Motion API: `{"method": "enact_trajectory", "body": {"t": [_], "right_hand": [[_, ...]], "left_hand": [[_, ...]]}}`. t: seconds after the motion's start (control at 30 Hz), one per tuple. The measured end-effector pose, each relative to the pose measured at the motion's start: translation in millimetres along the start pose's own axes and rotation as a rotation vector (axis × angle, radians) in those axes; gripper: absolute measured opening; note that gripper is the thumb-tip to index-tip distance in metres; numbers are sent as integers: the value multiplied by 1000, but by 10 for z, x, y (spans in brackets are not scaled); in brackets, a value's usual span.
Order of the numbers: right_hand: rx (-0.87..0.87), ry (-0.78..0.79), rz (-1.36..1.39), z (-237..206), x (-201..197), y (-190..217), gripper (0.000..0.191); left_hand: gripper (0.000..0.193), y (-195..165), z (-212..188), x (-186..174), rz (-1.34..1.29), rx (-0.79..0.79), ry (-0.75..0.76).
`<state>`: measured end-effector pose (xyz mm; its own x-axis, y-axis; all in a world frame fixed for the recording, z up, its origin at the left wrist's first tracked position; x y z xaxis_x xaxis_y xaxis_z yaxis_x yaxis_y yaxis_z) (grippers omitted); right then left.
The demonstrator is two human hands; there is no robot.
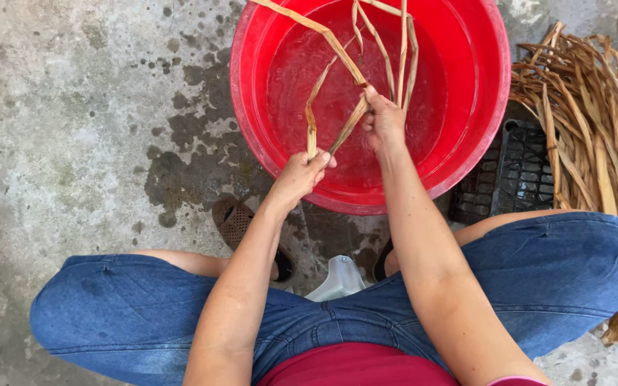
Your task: The person sits on the ground and soaks dried palm strips in a red basin of water, lifting and flexing the strips to soften them and pressing them under the water. The person then stands and walks over to wire frames lying on the ground.
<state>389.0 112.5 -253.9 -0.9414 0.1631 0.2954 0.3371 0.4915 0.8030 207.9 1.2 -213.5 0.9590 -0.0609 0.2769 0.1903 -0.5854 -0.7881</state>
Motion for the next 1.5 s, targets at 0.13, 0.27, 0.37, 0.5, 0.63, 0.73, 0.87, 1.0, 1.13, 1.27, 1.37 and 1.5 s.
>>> {"method": "enact_trajectory", "body": {"t": [0.13, 0.27, 0.37, 0.5, 0.63, 0.73, 0.87, 1.0, 1.13, 1.27, 1.37, 1.5], "right_hand": [[8, 221, -149, -172, 273, -103, 24], [25, 297, -297, -287, 531, -347, 16], [120, 247, -182, -239, 458, -424, 16], [158, 20, 22, 10, 114, -262, 14], [-14, -232, 30, 219, -358, -34, 7], [-114, -336, -313, 260, -506, 3, 28], [-174, -249, -1447, 167, -380, -202, 50], [190, 112, -1288, 22, -184, -502, 49], [238, 352, -536, -41, -8, -396, 14], [101, 452, -230, -175, 347, -196, 16], [-83, 433, -307, -316, 602, -164, 13], [-23, 182, -485, -310, 656, -298, 21]], "left_hand": [[17, -22, 51, -40, -142, -47, -32], [28, 7, 97, -99, -209, -46, -111], [35, 37, 83, -71, -97, 20, -150], [34, -48, -60, -38, -98, -24, 27], [30, -508, -396, -267, -271, 138, 129], [23, -830, -583, -541, -432, 354, -33], [25, -755, -389, -584, -554, 407, -180], [28, -255, -26, -319, -619, 202, -43], [37, 43, 219, -114, -226, 70, -277], [38, 30, 290, -22, 205, 221, -349], [40, -36, 302, -35, 345, 300, -360], [46, -37, 258, -8, 428, 160, -378]]}}
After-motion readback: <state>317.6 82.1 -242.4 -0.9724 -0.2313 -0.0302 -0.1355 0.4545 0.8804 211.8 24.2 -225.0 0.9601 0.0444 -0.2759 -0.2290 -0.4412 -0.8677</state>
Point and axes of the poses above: each hand's wrist, its own z-axis towards the middle knuckle, its own x-axis out of the palm, y = z × x, the point moved 2 cm from there along z, towards the middle knuckle, and after that the axes turned 12 degrees about -z, right-handed, at the moved point
